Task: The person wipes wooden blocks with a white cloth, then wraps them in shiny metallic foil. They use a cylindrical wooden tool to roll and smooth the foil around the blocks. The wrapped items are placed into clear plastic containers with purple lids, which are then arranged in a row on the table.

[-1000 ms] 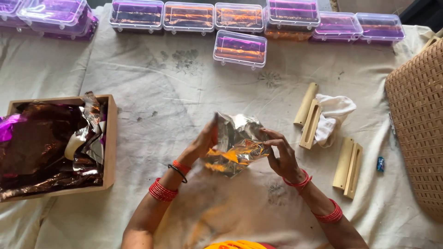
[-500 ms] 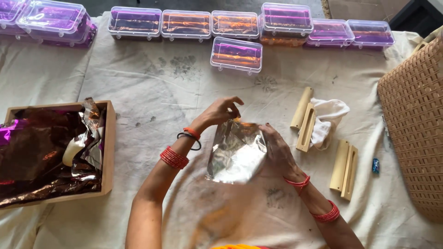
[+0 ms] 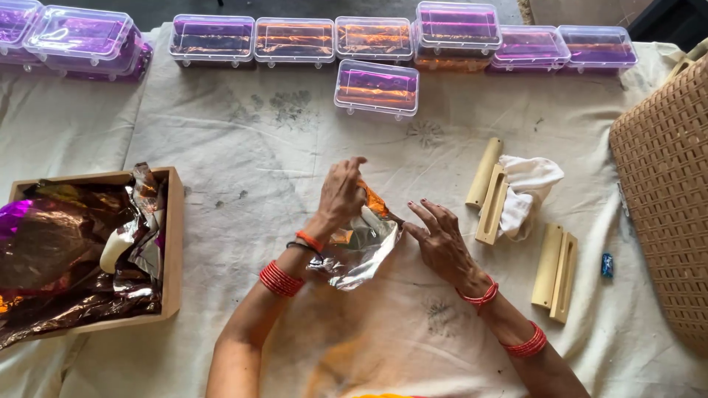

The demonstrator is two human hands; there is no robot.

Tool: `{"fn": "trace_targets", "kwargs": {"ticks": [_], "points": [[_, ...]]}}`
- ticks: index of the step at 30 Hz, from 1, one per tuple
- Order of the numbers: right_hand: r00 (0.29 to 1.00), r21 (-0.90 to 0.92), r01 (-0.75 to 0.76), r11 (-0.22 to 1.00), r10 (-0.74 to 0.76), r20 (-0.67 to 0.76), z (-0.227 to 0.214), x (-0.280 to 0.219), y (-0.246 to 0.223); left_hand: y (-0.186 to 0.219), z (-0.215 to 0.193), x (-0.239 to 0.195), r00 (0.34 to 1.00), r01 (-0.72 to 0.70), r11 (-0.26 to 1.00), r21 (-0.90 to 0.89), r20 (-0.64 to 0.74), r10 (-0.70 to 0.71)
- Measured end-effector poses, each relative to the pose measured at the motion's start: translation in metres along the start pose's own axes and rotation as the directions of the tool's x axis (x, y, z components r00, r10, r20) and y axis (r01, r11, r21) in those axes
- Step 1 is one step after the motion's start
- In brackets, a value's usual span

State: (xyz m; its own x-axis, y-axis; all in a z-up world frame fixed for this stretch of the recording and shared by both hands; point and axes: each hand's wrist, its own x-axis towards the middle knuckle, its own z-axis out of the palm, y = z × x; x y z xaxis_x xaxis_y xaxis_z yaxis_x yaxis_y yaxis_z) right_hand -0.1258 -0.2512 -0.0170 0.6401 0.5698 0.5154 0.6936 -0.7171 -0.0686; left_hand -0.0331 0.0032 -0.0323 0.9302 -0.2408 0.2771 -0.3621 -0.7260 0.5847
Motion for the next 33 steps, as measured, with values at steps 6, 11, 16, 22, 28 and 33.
{"fn": "trace_targets", "kwargs": {"ticks": [6, 11, 16, 22, 28, 33], "points": [[1.0, 0.063, 0.002, 0.998, -0.002, -0.006, -0.005, 0.003, -0.002, 0.025, 0.003, -0.024, 0.832, -0.156, 0.937, 0.312, -0.47, 0.295], [0.999, 0.158, -0.03, 0.987, 0.025, 0.038, -0.008, 0.004, -0.001, 0.01, 0.018, -0.033, 0.992, 0.066, 0.997, -0.046, -0.103, -0.071], [0.986, 0.352, -0.159, 0.922, 0.128, 0.109, -0.009, 0.005, 0.004, 0.029, -0.021, -0.04, 0.961, 0.216, 0.962, -0.169, -0.136, -0.24], [0.875, 0.601, -0.458, 0.655, 0.449, 0.178, 0.012, -0.007, 0.022, 0.014, 0.005, -0.047, 0.966, -0.148, 0.989, -0.012, -0.215, 0.142], [0.849, 0.795, -0.465, 0.389, 0.45, 0.277, 0.012, 0.044, 0.054, 0.039, -0.006, -0.047, 0.974, -0.208, 0.967, 0.148, -0.057, 0.218], [0.718, 0.693, -0.673, 0.26, 0.455, 0.527, 0.022, 0.085, 0.047, 0.033, 0.012, -0.051, 0.968, -0.201, 0.945, 0.259, -0.096, 0.233]]}}
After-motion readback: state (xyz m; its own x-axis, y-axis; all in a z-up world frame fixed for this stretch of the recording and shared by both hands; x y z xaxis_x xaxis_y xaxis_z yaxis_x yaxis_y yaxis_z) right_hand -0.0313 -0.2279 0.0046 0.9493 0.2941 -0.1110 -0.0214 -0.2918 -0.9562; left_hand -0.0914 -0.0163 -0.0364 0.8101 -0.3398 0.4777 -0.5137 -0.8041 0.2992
